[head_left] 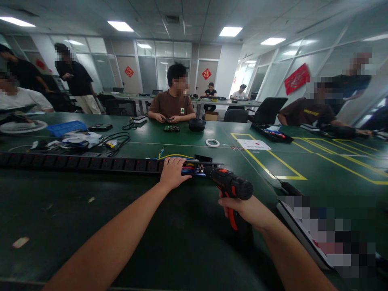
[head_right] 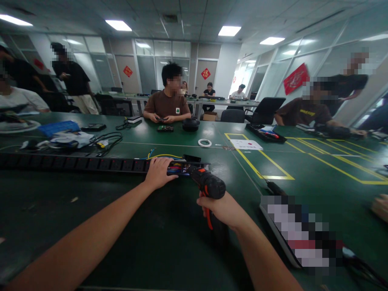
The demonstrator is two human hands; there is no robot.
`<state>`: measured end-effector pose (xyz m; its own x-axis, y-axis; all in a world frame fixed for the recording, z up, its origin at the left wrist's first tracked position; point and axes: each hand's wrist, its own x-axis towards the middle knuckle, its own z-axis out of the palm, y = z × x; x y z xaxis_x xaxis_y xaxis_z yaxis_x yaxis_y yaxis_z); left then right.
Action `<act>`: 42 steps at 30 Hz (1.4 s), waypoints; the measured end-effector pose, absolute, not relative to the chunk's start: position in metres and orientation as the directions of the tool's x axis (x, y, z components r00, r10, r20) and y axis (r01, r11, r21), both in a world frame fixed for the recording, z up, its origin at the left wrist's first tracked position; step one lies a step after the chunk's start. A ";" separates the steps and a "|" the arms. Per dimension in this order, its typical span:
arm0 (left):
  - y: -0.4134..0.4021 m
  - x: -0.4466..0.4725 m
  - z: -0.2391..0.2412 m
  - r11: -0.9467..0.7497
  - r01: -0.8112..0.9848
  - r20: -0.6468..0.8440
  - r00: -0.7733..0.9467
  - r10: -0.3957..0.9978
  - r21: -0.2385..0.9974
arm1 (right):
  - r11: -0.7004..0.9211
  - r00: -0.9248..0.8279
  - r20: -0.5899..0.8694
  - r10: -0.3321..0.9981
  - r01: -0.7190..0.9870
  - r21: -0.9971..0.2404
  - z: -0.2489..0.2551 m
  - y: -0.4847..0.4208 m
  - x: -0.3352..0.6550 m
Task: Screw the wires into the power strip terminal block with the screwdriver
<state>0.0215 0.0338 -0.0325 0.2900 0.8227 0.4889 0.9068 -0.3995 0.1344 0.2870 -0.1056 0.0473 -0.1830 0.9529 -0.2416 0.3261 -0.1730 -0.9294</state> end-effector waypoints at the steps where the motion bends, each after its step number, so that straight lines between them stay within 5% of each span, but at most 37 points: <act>1: 0.034 0.021 -0.032 -0.398 0.907 0.487 0.290 0.824 0.134 | -0.175 -0.184 -0.243 0.952 0.324 -0.930 0.048 -0.106 0.287; 42: 0.034 0.022 -0.032 -0.403 0.904 0.486 0.290 0.825 0.143 | -0.179 -0.168 -0.246 0.955 0.335 -0.925 0.046 -0.106 0.287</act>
